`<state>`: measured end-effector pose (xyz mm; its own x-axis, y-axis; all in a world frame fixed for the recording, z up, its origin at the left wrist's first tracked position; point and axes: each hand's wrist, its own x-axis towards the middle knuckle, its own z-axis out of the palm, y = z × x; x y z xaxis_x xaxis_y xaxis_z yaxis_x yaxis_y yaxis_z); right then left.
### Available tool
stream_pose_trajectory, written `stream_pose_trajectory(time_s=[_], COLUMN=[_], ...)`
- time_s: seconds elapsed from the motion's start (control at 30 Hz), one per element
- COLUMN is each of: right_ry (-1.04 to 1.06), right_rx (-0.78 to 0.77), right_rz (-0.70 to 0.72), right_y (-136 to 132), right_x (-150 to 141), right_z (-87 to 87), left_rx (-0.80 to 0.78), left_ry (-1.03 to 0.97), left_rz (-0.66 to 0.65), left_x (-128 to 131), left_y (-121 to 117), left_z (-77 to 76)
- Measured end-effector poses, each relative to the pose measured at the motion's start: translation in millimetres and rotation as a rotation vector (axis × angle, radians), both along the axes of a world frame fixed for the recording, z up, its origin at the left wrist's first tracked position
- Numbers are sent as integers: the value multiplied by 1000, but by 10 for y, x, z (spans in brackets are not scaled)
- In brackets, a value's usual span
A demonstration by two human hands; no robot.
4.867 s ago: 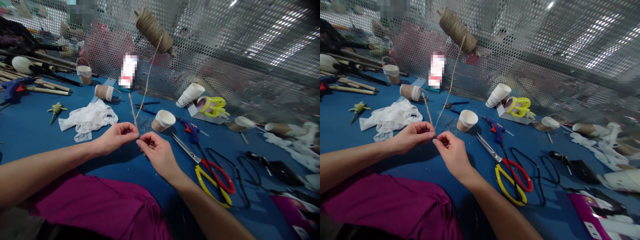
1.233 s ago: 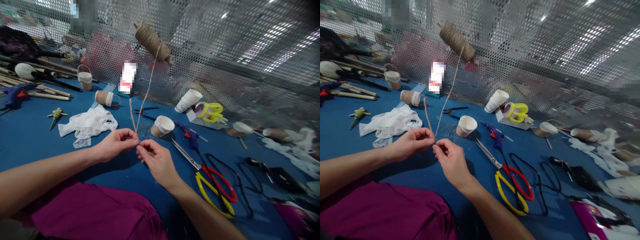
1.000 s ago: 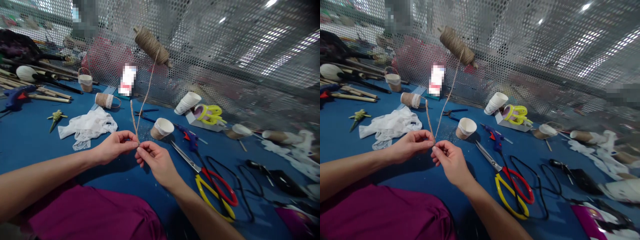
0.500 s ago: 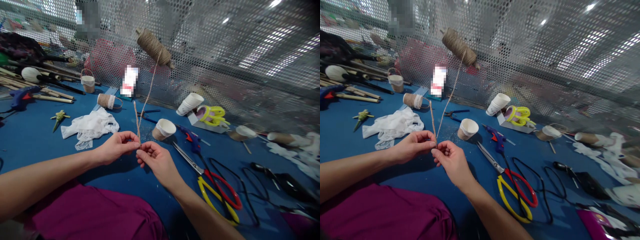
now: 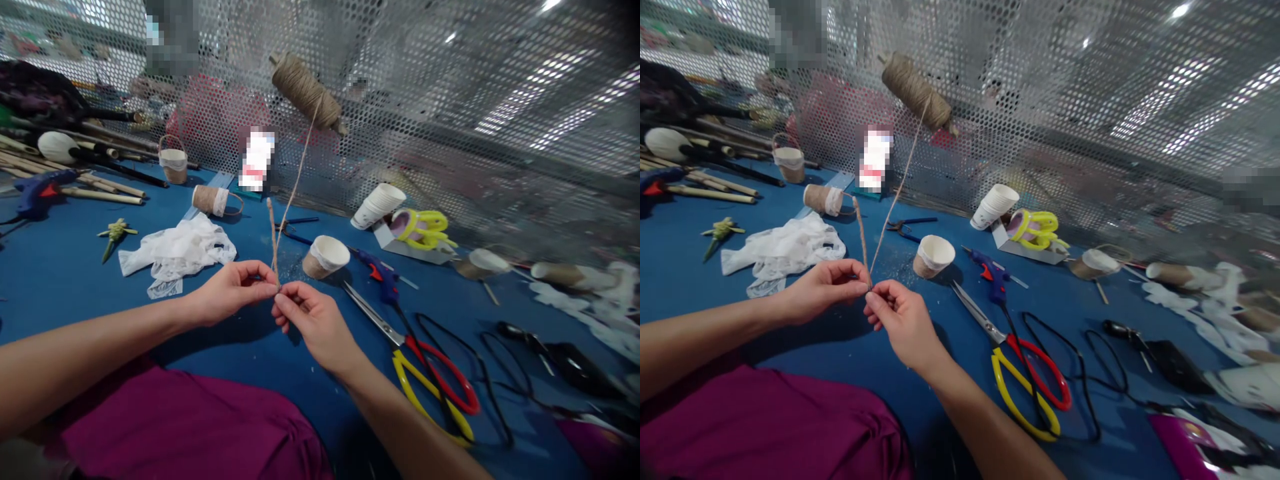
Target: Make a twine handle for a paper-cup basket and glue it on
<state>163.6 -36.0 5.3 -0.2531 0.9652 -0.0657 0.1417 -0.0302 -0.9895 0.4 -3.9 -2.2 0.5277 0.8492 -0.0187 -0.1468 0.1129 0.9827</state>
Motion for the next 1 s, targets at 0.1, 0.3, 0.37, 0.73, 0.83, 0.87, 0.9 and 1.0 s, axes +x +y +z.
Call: stream_pose_trajectory(time_s=[0.1,0.3,0.37,0.73,0.83,0.87,0.9,1.0], right_ry=[155,414,430,-220,-176,-144,-114,-12], right_rx=[-109,-349,-388,172,108,72,46,43], right_rz=[56,174,198,-101,-18,10,19,-77], right_y=[11,-13,-19,-45,-2,29,66,187], right_x=[-4,-13,-14,-35,4,27,53,121], right_z=[3,57,68,34,27,30,35,59], left_rx=[-78,-186,-174,-16,-36,-48,-61,-78], left_ry=[-56,-159,-168,-7,-30,-50,-64,-52], left_rz=[-51,-180,-194,-3,-4,-7,-14,-62], left_x=[-11,-45,-57,5,15,19,24,51], left_y=[6,38,43,-2,-25,-34,-45,-95], left_z=[12,39,37,-2,-15,-15,-12,5])
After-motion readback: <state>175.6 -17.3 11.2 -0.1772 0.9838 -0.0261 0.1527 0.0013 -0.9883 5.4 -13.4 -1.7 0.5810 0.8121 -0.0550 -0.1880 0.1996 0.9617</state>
